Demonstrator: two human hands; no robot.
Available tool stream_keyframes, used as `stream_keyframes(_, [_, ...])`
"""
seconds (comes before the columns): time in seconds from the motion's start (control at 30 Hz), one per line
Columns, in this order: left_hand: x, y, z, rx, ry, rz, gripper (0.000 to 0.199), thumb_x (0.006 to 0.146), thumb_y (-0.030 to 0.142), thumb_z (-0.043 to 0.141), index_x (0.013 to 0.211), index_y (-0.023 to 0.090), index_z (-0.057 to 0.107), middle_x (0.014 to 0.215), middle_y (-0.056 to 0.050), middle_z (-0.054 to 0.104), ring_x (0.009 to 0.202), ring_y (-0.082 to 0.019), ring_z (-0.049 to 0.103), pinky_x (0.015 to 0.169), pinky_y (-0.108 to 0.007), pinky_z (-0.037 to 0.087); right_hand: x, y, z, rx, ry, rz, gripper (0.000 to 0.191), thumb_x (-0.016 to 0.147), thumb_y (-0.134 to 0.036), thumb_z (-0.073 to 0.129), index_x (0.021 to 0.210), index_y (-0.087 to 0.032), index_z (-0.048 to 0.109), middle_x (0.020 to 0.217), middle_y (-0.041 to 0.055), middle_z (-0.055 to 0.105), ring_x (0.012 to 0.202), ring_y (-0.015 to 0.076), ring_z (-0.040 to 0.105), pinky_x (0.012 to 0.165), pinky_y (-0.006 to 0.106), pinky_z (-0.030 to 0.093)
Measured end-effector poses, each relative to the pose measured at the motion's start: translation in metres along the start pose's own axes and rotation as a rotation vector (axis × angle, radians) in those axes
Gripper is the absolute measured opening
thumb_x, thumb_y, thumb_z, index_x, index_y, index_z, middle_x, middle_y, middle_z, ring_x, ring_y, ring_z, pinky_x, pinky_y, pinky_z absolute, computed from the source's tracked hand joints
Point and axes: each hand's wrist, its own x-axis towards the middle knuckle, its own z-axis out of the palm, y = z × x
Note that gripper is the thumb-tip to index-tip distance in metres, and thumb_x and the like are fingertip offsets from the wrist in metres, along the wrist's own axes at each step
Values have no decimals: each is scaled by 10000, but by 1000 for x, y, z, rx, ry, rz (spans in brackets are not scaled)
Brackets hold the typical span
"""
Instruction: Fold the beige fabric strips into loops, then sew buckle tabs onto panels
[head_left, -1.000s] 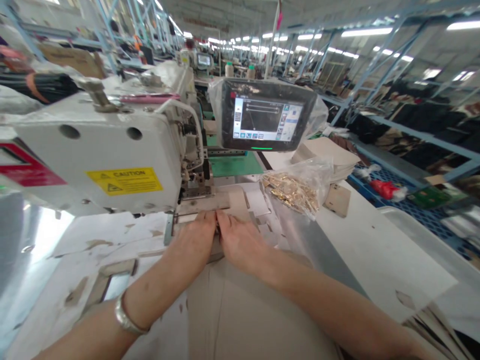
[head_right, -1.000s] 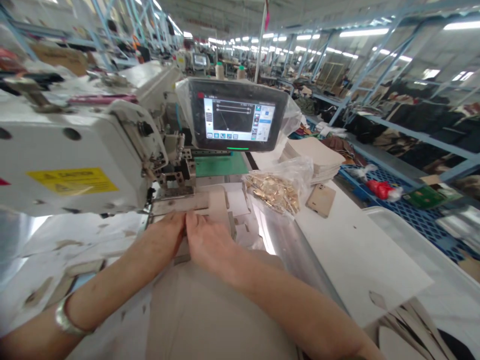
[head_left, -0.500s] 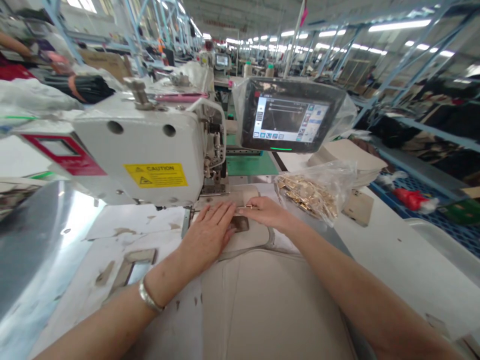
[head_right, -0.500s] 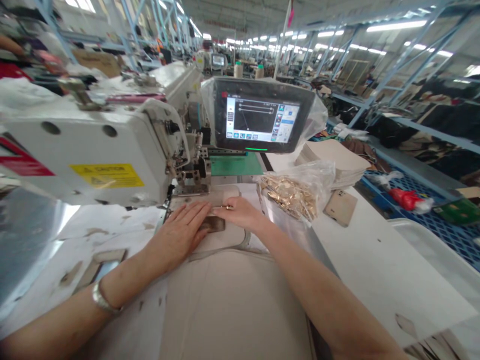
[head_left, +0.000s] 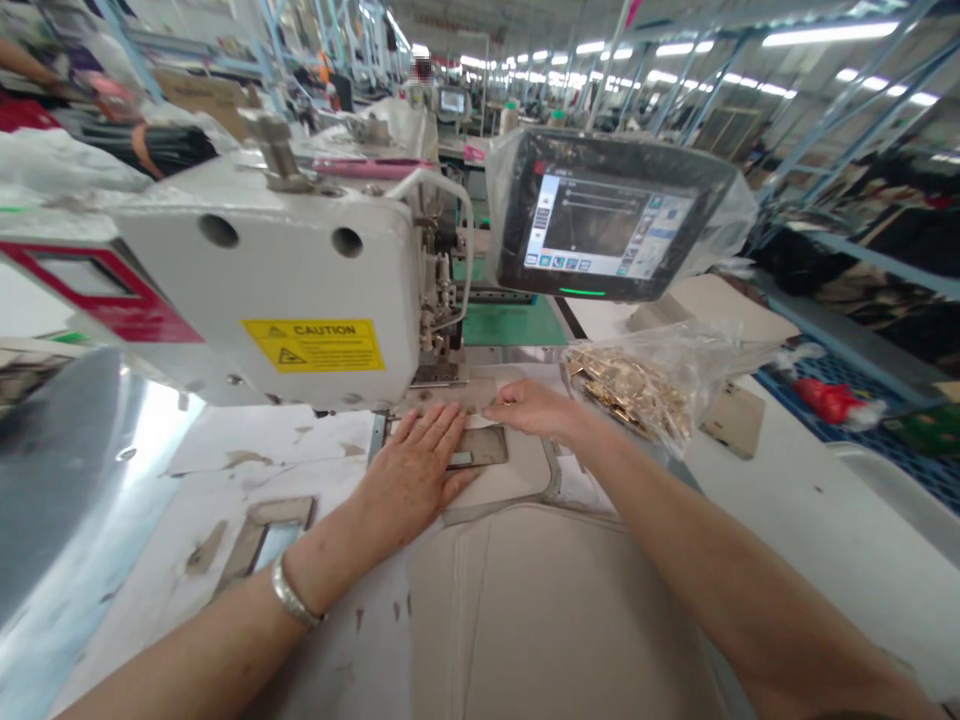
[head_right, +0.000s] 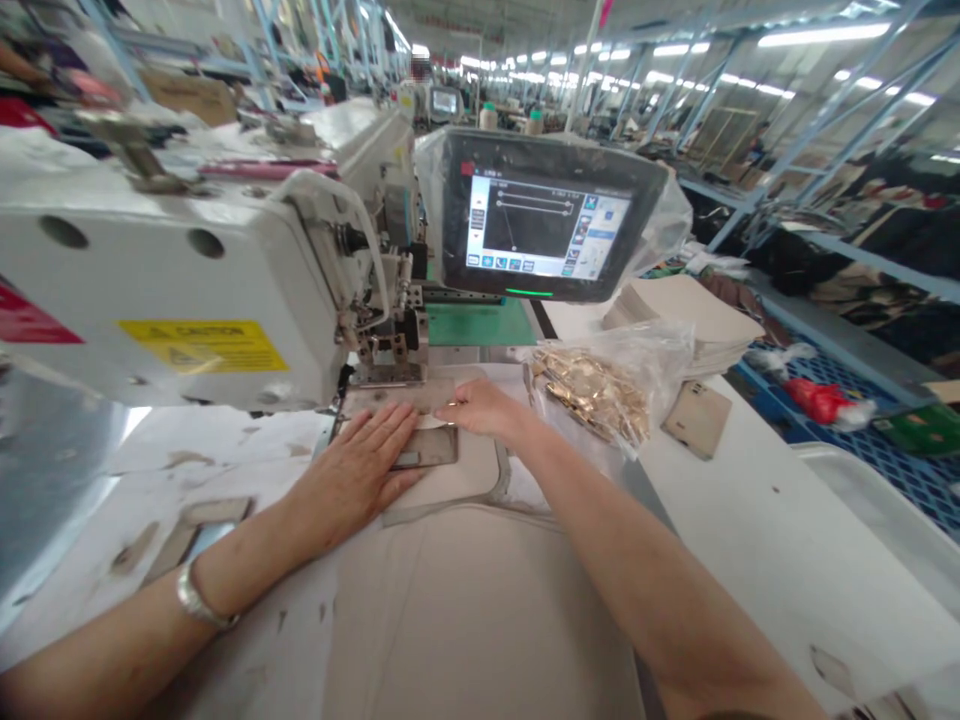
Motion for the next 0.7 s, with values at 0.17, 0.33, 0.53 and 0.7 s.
stream_keyframes(0.17, [3, -1, -1, -21, -51, -18, 575, 1015, 469, 471, 1513, 181, 461, 1596, -107, 439, 1482, -322, 402, 1182, -565, 356, 0, -3, -1, -126, 56, 44, 186, 835, -291, 753, 772, -145, 655, 572, -60, 534, 561, 96, 483, 530, 212, 316])
stream_keyframes(0.33, [4, 0, 1, -42, -55, -50, 559, 1014, 472, 464, 1498, 195, 485, 1598, -109, 434, 1483, -332, 397, 1190, -602, 313, -2, -8, -8, -229, 30, 108, 244, 869, -305, 727, 701, -142, 658, 517, -27, 571, 511, 102, 521, 517, 203, 363])
stream_keyframes(0.53, [4, 2, 3, -53, -47, -58, 575, 1022, 472, 422, 1502, 160, 476, 1596, -120, 435, 1487, -337, 388, 1186, -607, 306, -1, -18, -11, -304, -77, 170, 427, 891, -317, 700, 517, -158, 568, 409, -31, 489, 394, 90, 415, 443, 221, 335])
stream_keyframes(0.7, [4, 2, 1, -21, -45, -44, 580, 1025, 460, 416, 1500, 131, 473, 1600, -112, 428, 1486, -334, 388, 1187, -600, 304, -4, -20, -9, -343, -77, 163, 368, 914, -307, 688, 595, -155, 585, 485, -41, 540, 401, 74, 410, 428, 204, 337])
